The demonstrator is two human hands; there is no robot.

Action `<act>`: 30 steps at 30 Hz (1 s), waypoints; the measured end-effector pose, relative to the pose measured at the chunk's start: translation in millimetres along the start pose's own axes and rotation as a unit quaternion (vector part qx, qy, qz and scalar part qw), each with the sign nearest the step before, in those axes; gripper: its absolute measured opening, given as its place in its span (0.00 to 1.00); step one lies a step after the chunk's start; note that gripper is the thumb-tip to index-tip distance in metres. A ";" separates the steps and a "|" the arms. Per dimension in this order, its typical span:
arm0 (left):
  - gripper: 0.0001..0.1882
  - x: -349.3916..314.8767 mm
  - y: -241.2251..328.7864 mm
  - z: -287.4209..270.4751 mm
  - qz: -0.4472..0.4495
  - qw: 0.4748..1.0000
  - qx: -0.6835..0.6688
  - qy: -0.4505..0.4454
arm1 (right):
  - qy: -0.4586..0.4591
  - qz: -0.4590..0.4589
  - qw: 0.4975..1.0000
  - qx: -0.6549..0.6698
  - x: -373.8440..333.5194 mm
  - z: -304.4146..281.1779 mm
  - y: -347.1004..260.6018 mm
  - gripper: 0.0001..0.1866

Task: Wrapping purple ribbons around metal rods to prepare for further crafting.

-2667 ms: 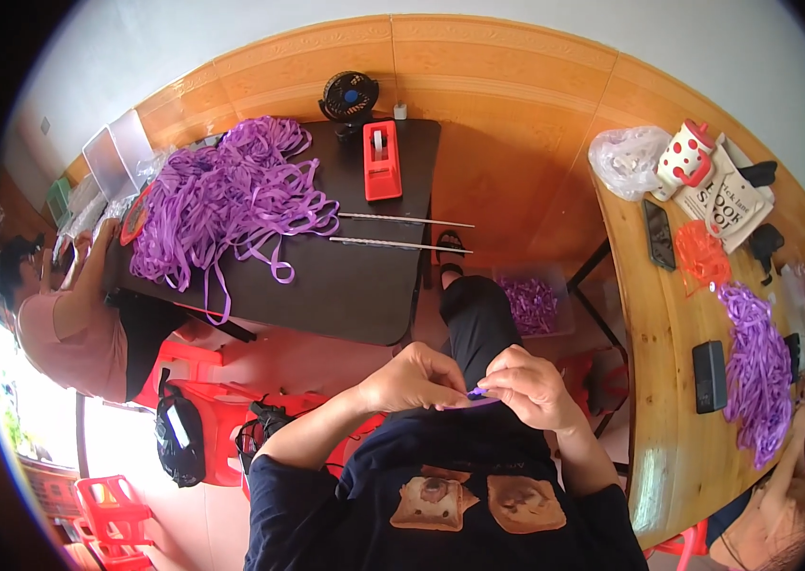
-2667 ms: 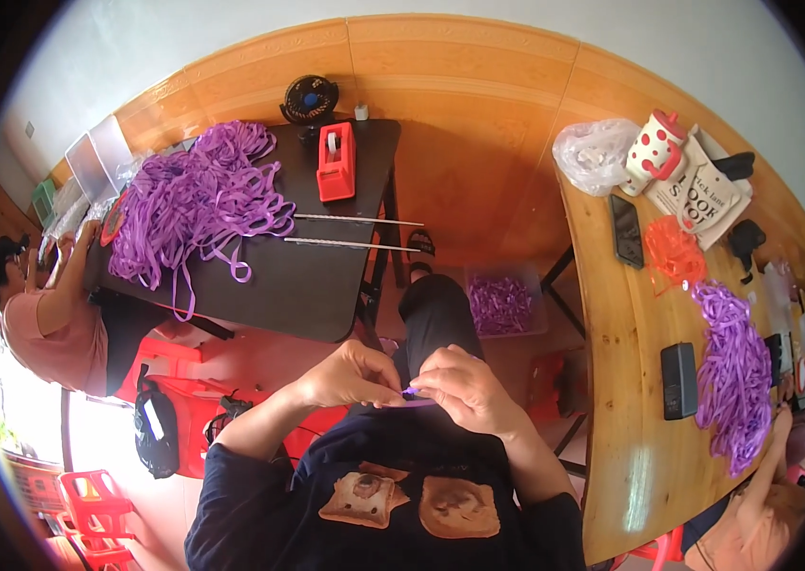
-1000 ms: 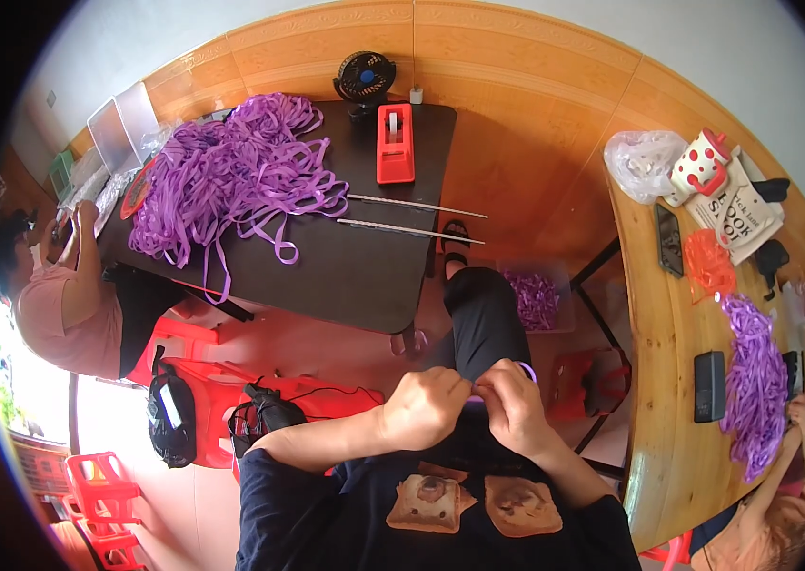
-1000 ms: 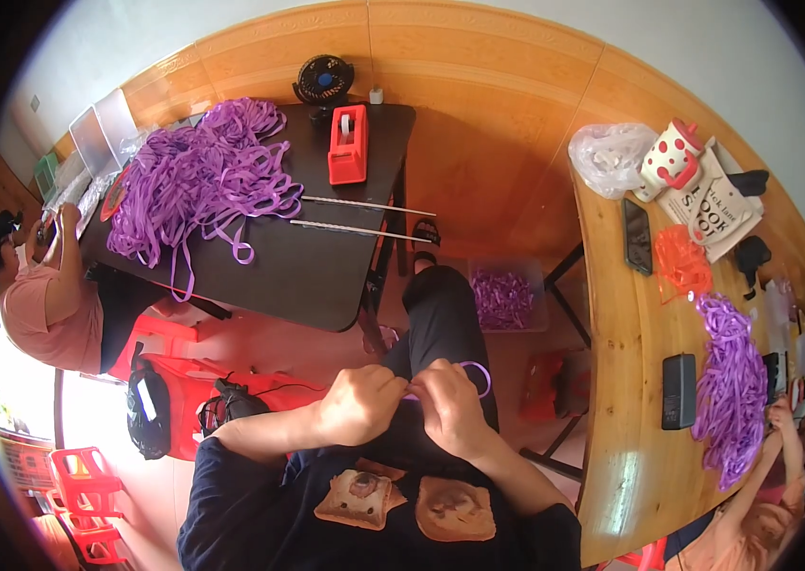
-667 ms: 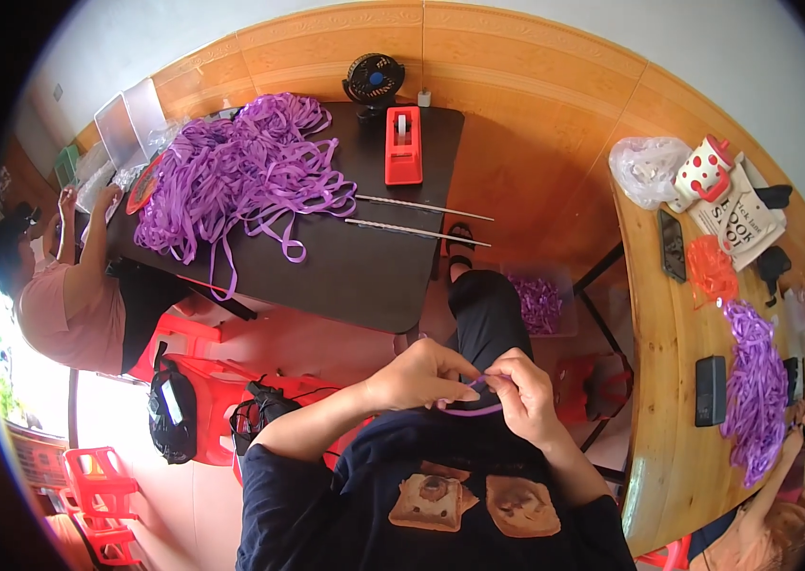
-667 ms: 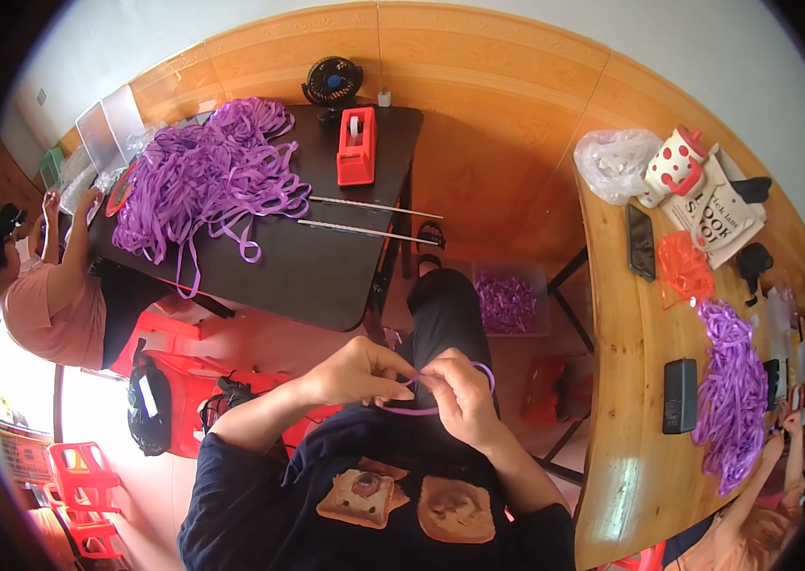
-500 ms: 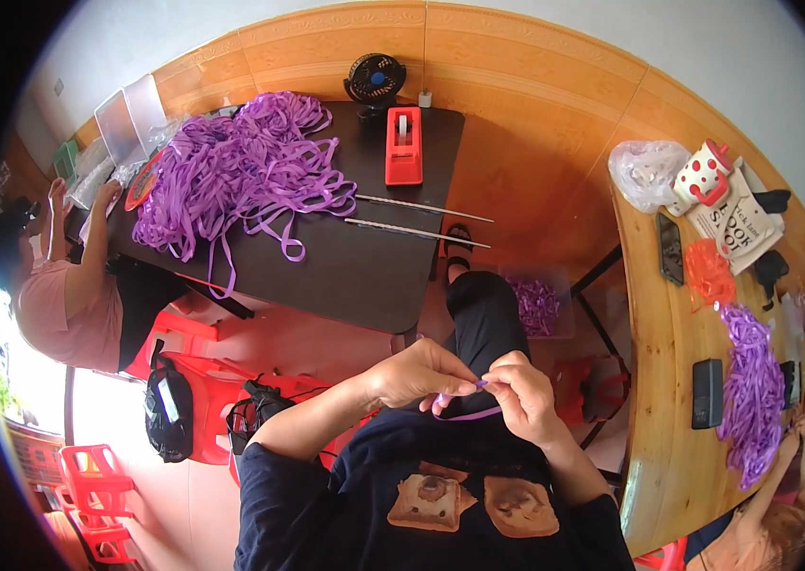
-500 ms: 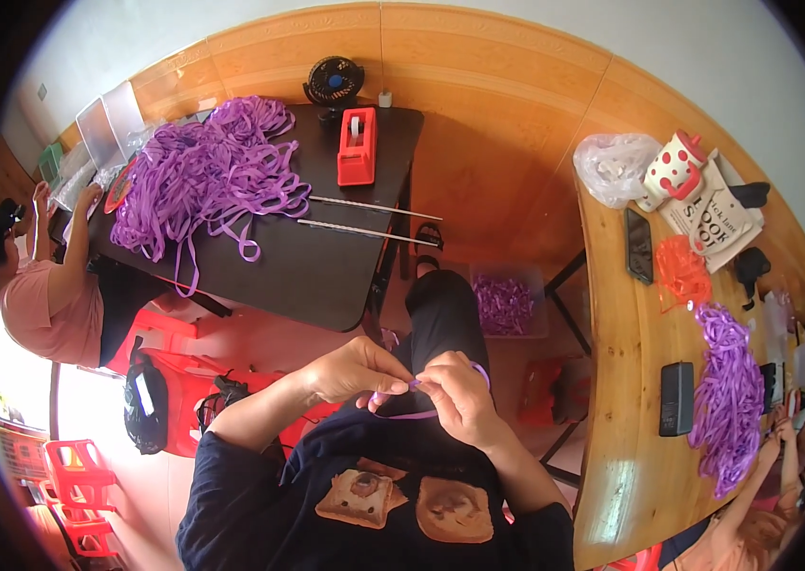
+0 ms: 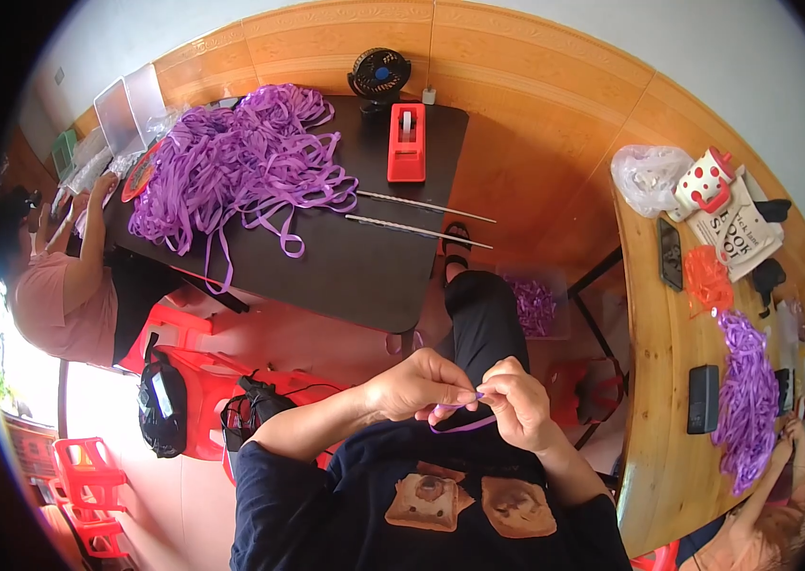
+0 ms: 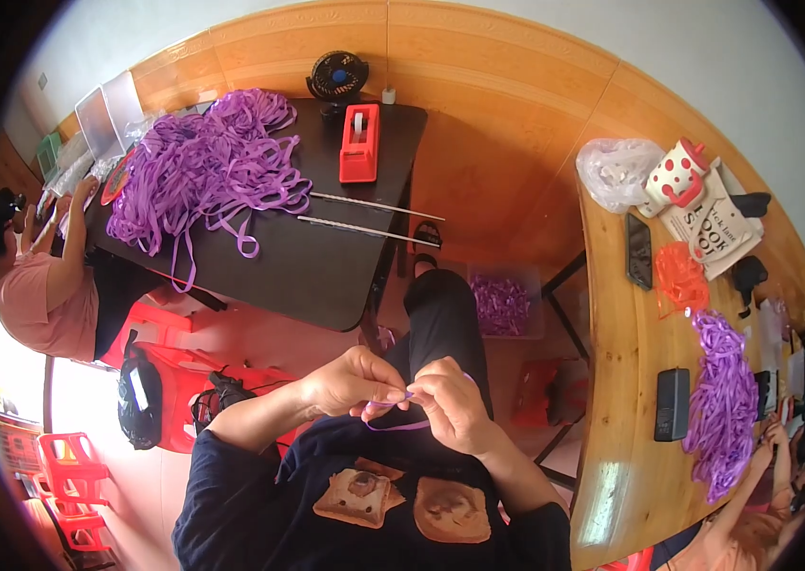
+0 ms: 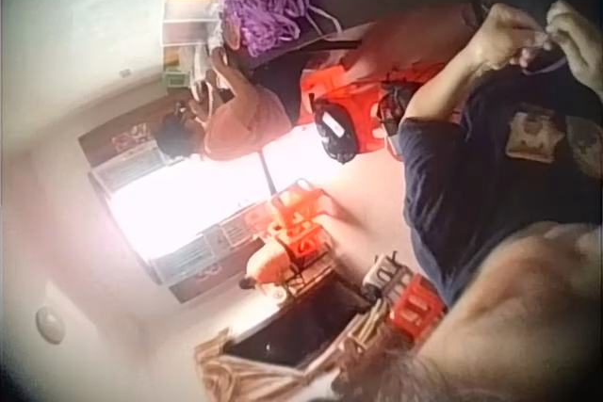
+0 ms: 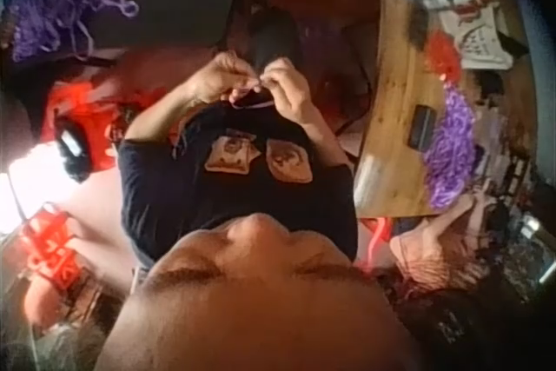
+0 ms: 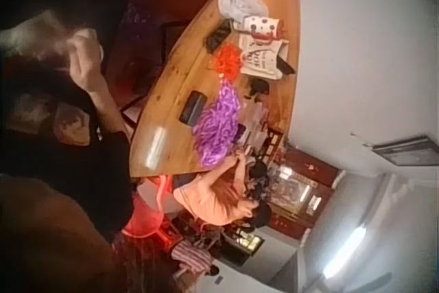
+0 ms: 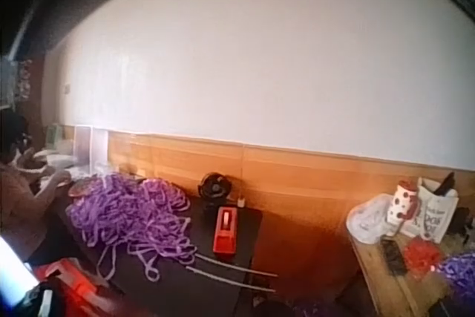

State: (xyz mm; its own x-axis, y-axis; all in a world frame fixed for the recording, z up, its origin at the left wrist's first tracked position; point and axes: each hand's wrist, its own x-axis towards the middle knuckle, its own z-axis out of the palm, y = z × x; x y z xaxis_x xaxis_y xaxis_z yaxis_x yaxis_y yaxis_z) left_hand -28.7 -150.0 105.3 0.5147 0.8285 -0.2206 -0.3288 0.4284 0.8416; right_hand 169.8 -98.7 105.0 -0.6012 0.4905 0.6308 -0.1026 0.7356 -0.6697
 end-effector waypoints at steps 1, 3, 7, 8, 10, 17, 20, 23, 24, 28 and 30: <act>0.09 -4.8 7.2 6.7 0.005 0.996 0.077 0.034 | 0.000 0.001 1.000 0.000 -0.7 2.0 -2.2 0.06; 0.07 -8.5 7.7 15.4 0.125 0.964 0.224 0.071 | 0.021 0.039 0.999 -0.011 -3.7 5.5 -5.6 0.05; 0.12 -5.3 -10.4 24.5 0.374 0.505 0.764 0.148 | 0.050 0.173 0.984 0.018 -9.7 14.1 -4.9 0.05; 0.11 -0.7 -13.5 20.7 0.360 0.517 0.761 0.154 | 0.052 0.215 0.975 0.038 -11.2 15.6 -1.2 0.04; 0.09 5.5 -15.9 12.5 0.350 0.585 0.713 0.166 | 0.057 0.271 0.957 0.086 -13.5 17.4 7.0 0.05; 0.15 8.6 4.1 -6.7 -0.011 0.996 0.055 0.072 | 0.057 0.140 0.988 0.036 -7.2 4.0 10.0 0.04; 0.15 9.6 1.4 -8.5 -0.043 0.997 -0.032 0.048 | 0.052 0.086 0.995 0.021 -3.9 1.3 11.0 0.04; 0.14 10.3 5.5 -6.4 -0.065 0.993 -0.095 0.013 | 0.032 0.037 0.999 -0.014 0.6 -2.1 10.3 0.05; 0.14 11.1 4.5 -7.1 -0.065 0.993 -0.095 0.012 | 0.032 0.038 0.999 -0.014 0.6 -2.3 10.4 0.05; 0.12 11.4 3.2 -8.1 -0.048 0.998 -0.050 0.002 | 0.019 0.007 0.999 -0.032 1.3 -2.3 11.5 0.05; 0.10 9.4 1.5 -2.2 -0.033 0.999 -0.016 0.020 | 0.016 0.009 0.999 -0.033 -1.1 -0.4 11.8 0.05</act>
State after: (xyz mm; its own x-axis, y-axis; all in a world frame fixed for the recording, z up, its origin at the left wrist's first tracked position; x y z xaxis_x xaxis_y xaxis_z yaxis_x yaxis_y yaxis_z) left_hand -26.1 -140.8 103.5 0.5041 0.8114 -0.2959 -0.3203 0.4938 0.8085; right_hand 169.5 -90.3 96.6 -0.5768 0.5171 0.6323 -0.0399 0.7553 -0.6541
